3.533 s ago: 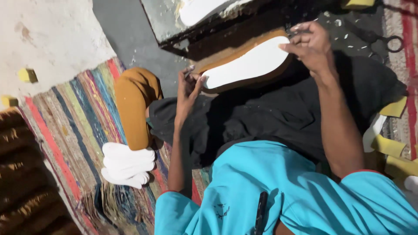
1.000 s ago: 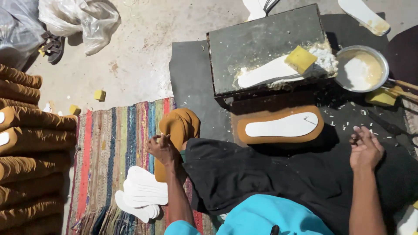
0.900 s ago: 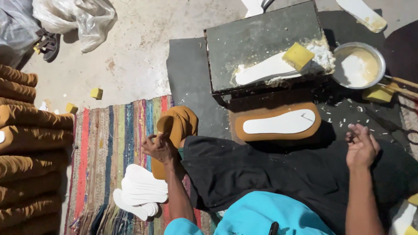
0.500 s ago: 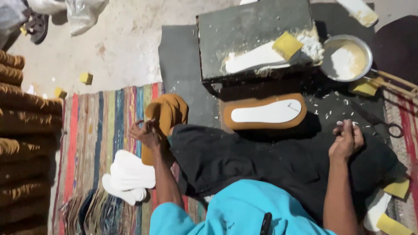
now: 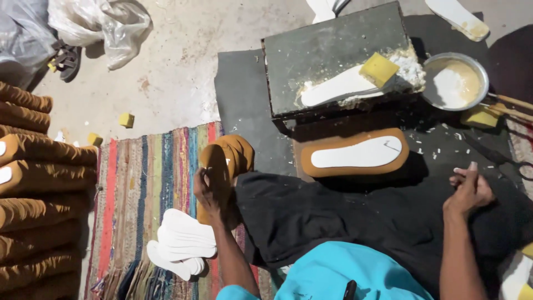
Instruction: The person sits on the floor of a slipper workshop and applies adhesive with a sponge to white insole sheets, then aligns and presses each insole onto a brown foam sole resting on their lap. They repeat the glue-and-press cycle for several soles, setting finished ones aside.
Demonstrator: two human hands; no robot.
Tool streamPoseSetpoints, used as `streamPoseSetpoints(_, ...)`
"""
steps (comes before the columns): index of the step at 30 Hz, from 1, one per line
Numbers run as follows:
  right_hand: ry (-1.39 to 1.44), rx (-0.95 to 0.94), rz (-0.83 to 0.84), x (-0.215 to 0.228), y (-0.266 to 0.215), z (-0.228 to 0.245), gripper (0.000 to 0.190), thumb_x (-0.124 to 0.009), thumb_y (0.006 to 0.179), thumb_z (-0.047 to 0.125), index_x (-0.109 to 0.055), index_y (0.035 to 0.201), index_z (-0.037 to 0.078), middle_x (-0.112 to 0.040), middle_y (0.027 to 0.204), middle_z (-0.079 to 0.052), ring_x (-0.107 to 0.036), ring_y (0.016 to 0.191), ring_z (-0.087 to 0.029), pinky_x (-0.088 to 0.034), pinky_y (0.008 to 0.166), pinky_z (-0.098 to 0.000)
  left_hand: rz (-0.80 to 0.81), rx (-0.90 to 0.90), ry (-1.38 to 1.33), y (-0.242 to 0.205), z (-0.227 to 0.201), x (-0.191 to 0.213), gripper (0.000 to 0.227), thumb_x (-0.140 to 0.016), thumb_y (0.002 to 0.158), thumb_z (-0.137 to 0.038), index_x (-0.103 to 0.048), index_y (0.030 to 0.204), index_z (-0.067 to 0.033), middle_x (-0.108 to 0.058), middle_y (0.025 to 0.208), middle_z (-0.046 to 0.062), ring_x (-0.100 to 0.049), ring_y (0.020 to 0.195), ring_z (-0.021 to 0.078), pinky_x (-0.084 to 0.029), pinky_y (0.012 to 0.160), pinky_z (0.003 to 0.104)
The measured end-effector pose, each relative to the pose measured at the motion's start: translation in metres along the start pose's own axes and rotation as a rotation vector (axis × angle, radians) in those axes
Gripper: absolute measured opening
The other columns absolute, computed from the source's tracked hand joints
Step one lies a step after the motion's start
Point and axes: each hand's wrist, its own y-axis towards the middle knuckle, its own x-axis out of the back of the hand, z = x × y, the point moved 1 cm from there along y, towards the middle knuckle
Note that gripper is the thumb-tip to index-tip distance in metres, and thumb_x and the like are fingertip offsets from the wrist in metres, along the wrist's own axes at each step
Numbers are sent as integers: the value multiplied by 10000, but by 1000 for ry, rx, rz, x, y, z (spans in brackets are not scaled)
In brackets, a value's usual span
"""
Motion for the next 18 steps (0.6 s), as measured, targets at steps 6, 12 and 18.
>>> streamPoseSetpoints(6,-700,606,-121,-214,-147,164,122,-831,1041,46,-756,1097,-32,-735,1075,-136,-695,936,-153,-555,785,-262,244,-156,312,24,-98,19,230,-592,1004,-30,-655,1186,-156,-697,1129,122,-713,856,361,-558,684,438)
streamPoseSetpoints(12,-799,999,366,-391,-213,290,672,-885,580,170,-664,1164,-78,-629,1251,-210,-653,1101,-411,-551,895,-466,834,-306,-42,-54,-128,-105,321,-674,1008,-160,-601,1306,-254,-717,1126,40,-750,912,189,-601,740,312)
streamPoseSetpoints(18,-757,694,606,-359,-176,253,265,-841,830,99,-723,1056,29,-759,1016,-95,-761,920,-218,-585,805,-330,900,-372,-207,-8,-279,-83,517,-769,924,-278,-526,1353,-122,-682,1217,152,-703,1017,380,-563,795,449)
